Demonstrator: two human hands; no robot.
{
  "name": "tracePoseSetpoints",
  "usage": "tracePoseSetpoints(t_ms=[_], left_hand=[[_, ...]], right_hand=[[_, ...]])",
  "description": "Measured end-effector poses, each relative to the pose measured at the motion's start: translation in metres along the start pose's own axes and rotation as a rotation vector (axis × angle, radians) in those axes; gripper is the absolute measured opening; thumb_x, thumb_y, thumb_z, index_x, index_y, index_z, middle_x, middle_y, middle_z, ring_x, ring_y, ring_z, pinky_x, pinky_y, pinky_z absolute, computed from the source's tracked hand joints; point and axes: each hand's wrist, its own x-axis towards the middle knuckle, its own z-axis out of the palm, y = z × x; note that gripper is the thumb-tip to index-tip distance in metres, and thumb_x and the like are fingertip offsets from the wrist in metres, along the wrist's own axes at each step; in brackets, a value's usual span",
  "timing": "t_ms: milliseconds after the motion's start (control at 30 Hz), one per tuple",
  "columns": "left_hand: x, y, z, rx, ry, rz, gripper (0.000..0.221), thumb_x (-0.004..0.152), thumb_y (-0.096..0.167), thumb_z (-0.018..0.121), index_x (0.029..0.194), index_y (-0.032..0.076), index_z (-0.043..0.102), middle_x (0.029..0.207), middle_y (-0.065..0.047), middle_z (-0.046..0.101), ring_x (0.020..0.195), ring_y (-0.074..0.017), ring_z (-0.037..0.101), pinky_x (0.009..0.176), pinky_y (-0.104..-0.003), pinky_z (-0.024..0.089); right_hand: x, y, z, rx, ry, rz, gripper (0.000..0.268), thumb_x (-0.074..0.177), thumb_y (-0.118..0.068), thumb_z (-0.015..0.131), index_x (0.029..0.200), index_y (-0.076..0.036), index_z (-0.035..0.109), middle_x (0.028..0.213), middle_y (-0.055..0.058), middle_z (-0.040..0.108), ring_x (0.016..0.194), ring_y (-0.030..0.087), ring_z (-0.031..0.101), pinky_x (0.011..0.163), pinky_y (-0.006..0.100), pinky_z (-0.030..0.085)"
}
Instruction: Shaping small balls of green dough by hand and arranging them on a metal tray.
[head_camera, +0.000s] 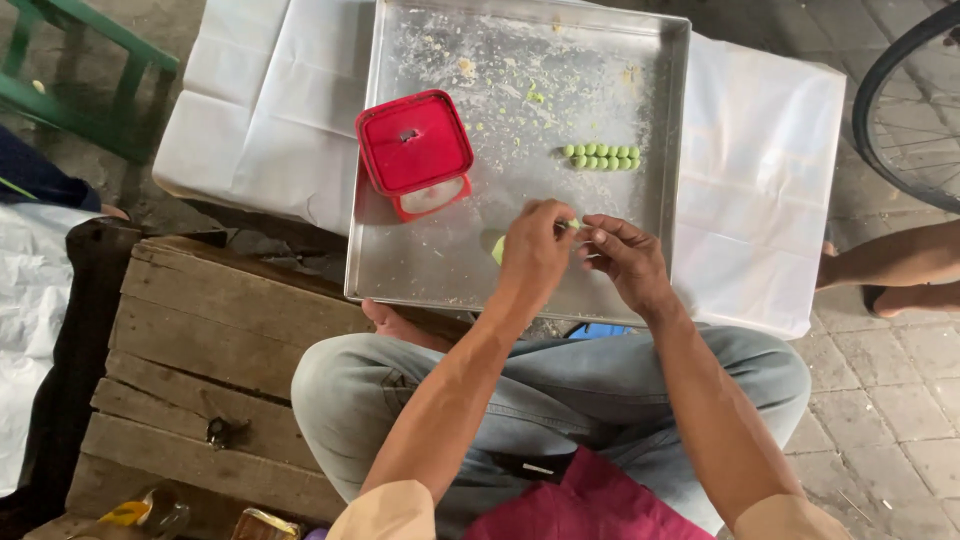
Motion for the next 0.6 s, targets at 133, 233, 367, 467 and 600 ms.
tracePoseSetpoints(t_ms=[133,233,367,467,600], left_hand=[[-0.004,0.0,0.021,-0.128,-0.144,-0.072,0.017,0.086,0.005,0.073,0.102,0.01,0.071,0.095,-0.013,0.066,0.094,-0.0387,0.072,0.084,-0.044,0.06],[-0.002,0.005,0.016,-0.232,-0.145,-0.248,0.018,0.082,0.013,0.079,0.1,0.015,0.076,0.092,-0.009,0.072,0.091,-0.029,0.074,0.082,-0.037,0.061],[0.006,-0.001,0.017,-0.662,-0.081,-0.619,0.024,0.08,0.01,0.084,0.101,0.002,0.077,0.085,-0.017,0.075,0.073,-0.0196,0.075,0.067,-0.027,0.065],[0.003,0.001,0.016,-0.803,-0.095,-0.717,0.021,0.083,0.006,0.082,0.099,-0.005,0.076,0.085,-0.021,0.075,0.074,-0.0208,0.075,0.069,-0.028,0.066],[0.004,0.001,0.018,-0.753,-0.129,-0.71,0.015,0.087,0.006,0.079,0.099,-0.003,0.079,0.082,-0.021,0.075,0.071,-0.0204,0.075,0.066,-0.029,0.067]], right_hand=[[0.011,0.013,-0.011,0.077,0.083,-0.002,0.025,0.092,-0.004,0.075,0.113,0.008,0.07,0.094,0.022,0.074,0.083,0.029,0.077,0.074,0.037,0.068],[0.015,0.019,-0.02,0.139,0.107,0.01,0.021,0.091,0.0,0.076,0.109,0.009,0.071,0.089,0.023,0.074,0.079,0.03,0.078,0.073,0.037,0.07],[0.015,0.022,-0.02,0.164,0.089,0.024,0.022,0.088,0.006,0.074,0.11,0.011,0.071,0.089,0.023,0.073,0.081,0.031,0.078,0.076,0.036,0.07],[0.015,0.021,-0.017,0.174,0.117,0.022,0.02,0.087,0.008,0.075,0.107,0.01,0.072,0.085,0.021,0.071,0.077,0.029,0.077,0.073,0.035,0.071],[0.007,0.008,-0.006,0.141,0.074,-0.031,0.035,0.086,0.006,0.076,0.121,0.007,0.07,0.09,0.021,0.071,0.077,0.027,0.076,0.072,0.035,0.071]])
